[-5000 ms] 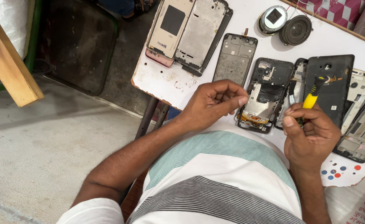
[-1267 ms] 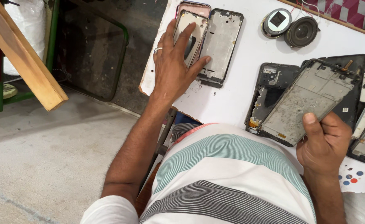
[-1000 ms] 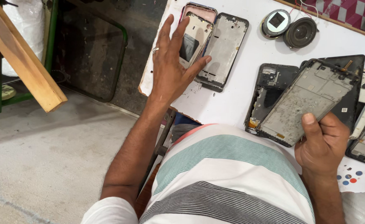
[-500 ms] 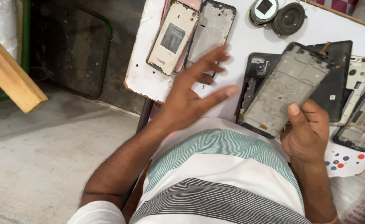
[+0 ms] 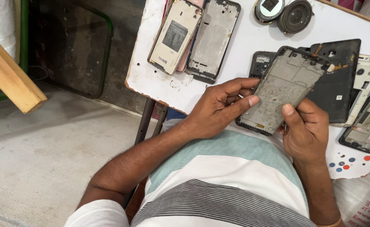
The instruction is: The person uses a screwdriver to remove screws and pry open the back covers of several smartphones. They separate the back covers from the main bodies and place the components on the table.
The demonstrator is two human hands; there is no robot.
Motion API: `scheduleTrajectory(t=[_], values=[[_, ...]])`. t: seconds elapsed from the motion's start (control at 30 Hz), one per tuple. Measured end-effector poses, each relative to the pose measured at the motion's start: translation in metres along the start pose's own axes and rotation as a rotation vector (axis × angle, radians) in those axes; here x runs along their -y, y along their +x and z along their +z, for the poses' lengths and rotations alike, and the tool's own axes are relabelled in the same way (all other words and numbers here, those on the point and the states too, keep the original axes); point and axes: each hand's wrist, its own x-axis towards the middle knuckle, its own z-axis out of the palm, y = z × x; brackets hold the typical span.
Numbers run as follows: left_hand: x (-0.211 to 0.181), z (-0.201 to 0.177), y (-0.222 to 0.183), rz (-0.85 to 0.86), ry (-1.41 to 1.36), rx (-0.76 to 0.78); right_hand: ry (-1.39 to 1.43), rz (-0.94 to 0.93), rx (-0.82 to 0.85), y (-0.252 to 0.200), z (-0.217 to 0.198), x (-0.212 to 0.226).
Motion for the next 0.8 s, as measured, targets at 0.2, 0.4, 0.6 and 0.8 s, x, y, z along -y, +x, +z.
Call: scheduleTrajectory(t=[0.2,0.4,0.6,0.8], values=[[-0.004,0.000,0.001,-0.033,0.044,0.003,-0.026,-0.004,-0.013,-0.002,-0.004,-0.002],[-0.022,-0.009,-0.002,0.252,0.379,-0.165,0.041,-0.080,-0.036,-0.003,-0.006,-0.006],[-0.031,-0.016,0.000,0.300,0.497,-0.195,0.029,-0.115,-0.049,-0.004,-0.008,-0.005],[-0.031,-0.018,0.001,0.368,0.537,-0.187,0.017,-0.116,-0.046,-0.004,-0.009,-0.005]])
